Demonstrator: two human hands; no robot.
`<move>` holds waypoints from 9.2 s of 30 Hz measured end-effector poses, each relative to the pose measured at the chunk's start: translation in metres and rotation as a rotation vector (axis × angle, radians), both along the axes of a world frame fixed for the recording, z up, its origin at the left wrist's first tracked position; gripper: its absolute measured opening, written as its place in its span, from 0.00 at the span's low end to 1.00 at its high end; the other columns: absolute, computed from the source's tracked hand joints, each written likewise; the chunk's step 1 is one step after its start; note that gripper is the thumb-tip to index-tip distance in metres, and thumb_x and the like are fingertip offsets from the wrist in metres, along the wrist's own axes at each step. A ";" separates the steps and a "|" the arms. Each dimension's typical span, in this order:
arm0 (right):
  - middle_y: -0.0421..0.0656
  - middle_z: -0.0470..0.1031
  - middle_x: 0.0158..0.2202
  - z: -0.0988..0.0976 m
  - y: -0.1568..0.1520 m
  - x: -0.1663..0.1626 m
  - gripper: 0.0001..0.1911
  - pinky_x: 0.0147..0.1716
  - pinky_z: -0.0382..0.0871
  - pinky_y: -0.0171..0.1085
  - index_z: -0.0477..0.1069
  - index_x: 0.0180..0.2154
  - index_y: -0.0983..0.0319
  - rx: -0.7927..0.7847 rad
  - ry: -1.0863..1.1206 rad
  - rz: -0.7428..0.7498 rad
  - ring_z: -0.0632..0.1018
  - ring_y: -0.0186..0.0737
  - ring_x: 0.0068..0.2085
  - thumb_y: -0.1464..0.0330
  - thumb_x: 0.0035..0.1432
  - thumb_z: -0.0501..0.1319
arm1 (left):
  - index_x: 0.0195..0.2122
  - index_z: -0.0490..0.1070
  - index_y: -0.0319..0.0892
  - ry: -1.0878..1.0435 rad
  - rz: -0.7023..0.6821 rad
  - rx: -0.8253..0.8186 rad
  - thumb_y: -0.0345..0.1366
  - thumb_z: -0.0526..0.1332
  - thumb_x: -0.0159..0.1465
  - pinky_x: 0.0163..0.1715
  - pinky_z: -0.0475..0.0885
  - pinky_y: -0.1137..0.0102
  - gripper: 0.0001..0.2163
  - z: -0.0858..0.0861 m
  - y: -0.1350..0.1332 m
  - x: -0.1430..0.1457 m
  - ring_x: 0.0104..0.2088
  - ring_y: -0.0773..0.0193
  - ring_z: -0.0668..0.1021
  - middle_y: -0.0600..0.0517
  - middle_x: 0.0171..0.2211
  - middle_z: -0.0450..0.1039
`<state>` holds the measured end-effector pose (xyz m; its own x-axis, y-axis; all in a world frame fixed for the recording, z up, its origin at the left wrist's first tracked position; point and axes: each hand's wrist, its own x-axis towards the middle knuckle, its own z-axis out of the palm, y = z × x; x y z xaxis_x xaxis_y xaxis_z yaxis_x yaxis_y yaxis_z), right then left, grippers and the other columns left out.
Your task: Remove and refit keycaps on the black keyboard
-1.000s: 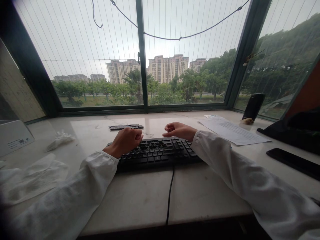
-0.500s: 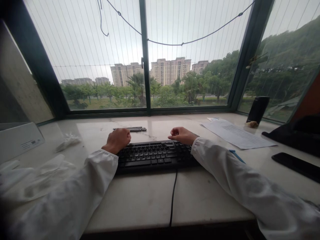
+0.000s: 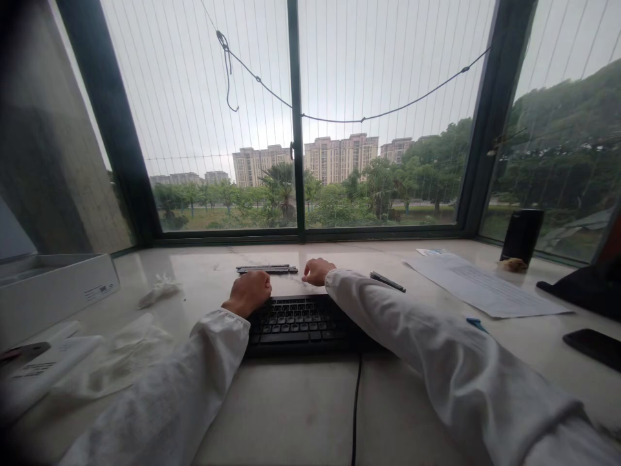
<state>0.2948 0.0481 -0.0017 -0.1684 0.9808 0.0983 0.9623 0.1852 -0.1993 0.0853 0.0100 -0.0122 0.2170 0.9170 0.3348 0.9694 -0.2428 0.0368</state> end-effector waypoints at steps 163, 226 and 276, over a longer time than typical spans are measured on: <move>0.38 0.71 0.24 0.014 -0.136 0.073 0.12 0.41 0.51 0.41 0.69 0.26 0.60 0.374 -0.450 0.659 0.66 0.33 0.28 0.70 0.61 0.53 | 0.48 0.71 0.50 0.108 -0.799 0.064 0.37 0.50 0.65 0.29 0.66 0.70 0.15 0.006 -0.073 0.060 0.30 0.66 0.75 0.51 0.39 0.70; 0.40 0.76 0.25 -0.004 -0.126 0.069 0.14 0.27 0.60 0.31 0.79 0.34 0.61 0.048 0.274 0.163 0.71 0.33 0.27 0.59 0.49 0.62 | 0.47 0.72 0.52 0.133 -0.796 0.062 0.39 0.50 0.65 0.28 0.66 0.71 0.14 0.004 -0.072 0.060 0.29 0.66 0.75 0.52 0.39 0.71; 0.42 0.77 0.38 0.001 -0.138 0.060 0.11 0.37 0.61 0.36 0.77 0.38 0.56 0.263 -0.188 0.270 0.76 0.38 0.34 0.63 0.59 0.57 | 0.47 0.72 0.51 0.160 -0.781 0.046 0.39 0.50 0.65 0.30 0.67 0.70 0.14 0.007 -0.073 0.059 0.31 0.65 0.75 0.51 0.39 0.70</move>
<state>0.3553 -0.0901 -0.0006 -0.4550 0.8446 0.2821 0.8872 0.4571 0.0627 0.1443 -0.0628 -0.0056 0.8395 0.4664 0.2788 0.5113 -0.8516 -0.1151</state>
